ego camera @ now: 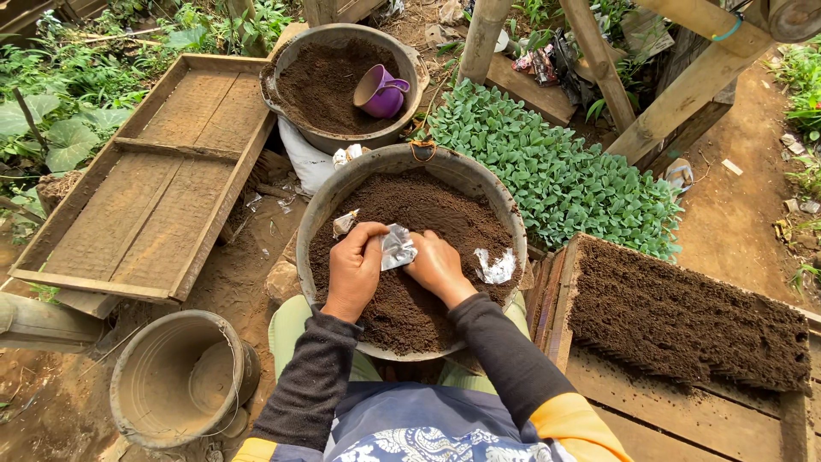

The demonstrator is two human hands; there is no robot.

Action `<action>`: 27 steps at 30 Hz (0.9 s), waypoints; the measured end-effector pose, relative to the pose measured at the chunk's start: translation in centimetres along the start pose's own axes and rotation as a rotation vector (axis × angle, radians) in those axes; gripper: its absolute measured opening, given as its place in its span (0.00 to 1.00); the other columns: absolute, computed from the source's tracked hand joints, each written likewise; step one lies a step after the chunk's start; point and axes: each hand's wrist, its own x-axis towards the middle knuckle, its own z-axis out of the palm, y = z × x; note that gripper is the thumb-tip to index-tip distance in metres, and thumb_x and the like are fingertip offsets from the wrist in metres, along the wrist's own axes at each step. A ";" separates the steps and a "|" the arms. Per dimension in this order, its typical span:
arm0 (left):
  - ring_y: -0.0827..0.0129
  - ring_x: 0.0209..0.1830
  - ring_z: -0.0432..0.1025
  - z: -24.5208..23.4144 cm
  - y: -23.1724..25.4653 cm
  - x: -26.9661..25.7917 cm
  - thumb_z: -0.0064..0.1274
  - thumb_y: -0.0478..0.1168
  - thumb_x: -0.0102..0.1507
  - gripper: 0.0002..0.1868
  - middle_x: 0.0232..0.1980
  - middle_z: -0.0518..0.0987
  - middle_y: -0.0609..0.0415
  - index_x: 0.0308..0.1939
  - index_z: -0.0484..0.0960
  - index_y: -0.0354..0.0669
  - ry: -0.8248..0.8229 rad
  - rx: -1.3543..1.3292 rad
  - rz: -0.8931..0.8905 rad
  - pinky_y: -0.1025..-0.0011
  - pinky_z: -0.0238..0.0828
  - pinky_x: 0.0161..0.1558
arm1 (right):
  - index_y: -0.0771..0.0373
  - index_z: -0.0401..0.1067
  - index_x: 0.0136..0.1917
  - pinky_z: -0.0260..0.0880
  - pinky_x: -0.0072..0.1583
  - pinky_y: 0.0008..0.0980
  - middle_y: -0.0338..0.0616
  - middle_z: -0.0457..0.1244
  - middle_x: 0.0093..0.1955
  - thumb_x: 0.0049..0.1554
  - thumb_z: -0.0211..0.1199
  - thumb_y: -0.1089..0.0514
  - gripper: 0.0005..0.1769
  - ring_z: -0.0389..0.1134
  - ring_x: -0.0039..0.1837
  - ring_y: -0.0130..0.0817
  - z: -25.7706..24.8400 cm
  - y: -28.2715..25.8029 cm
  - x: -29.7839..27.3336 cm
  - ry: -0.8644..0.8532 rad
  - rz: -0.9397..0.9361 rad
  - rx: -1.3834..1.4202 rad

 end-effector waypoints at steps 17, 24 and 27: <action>0.48 0.40 0.74 4.6 -4.8 -1.3 0.47 0.33 0.57 0.09 0.34 0.81 0.45 0.38 0.81 0.43 -0.325 0.421 -0.221 0.55 0.72 0.40 | 0.69 0.68 0.52 0.73 0.45 0.49 0.62 0.65 0.46 0.49 0.65 0.66 0.17 0.69 0.43 0.52 -5.5 -1.4 0.6 0.416 0.231 1.877; 0.50 0.33 0.73 5.3 -6.3 -1.7 0.41 0.27 0.53 0.14 0.29 0.79 0.35 0.38 0.81 0.29 -0.237 0.138 -0.353 0.56 0.72 0.41 | 0.73 0.64 0.56 0.69 0.52 0.50 0.62 0.62 0.48 0.46 0.52 0.73 0.22 0.65 0.50 0.50 -3.4 -1.7 -1.1 0.454 0.131 1.835; 0.56 0.38 0.74 6.0 -10.0 -2.5 0.42 0.27 0.54 0.15 0.32 0.80 0.40 0.39 0.83 0.34 -0.215 0.109 -0.412 0.60 0.72 0.38 | 0.71 0.64 0.55 0.69 0.53 0.42 0.55 0.61 0.48 0.48 0.54 0.72 0.20 0.64 0.52 0.42 -4.0 -2.2 -2.6 0.406 0.087 1.772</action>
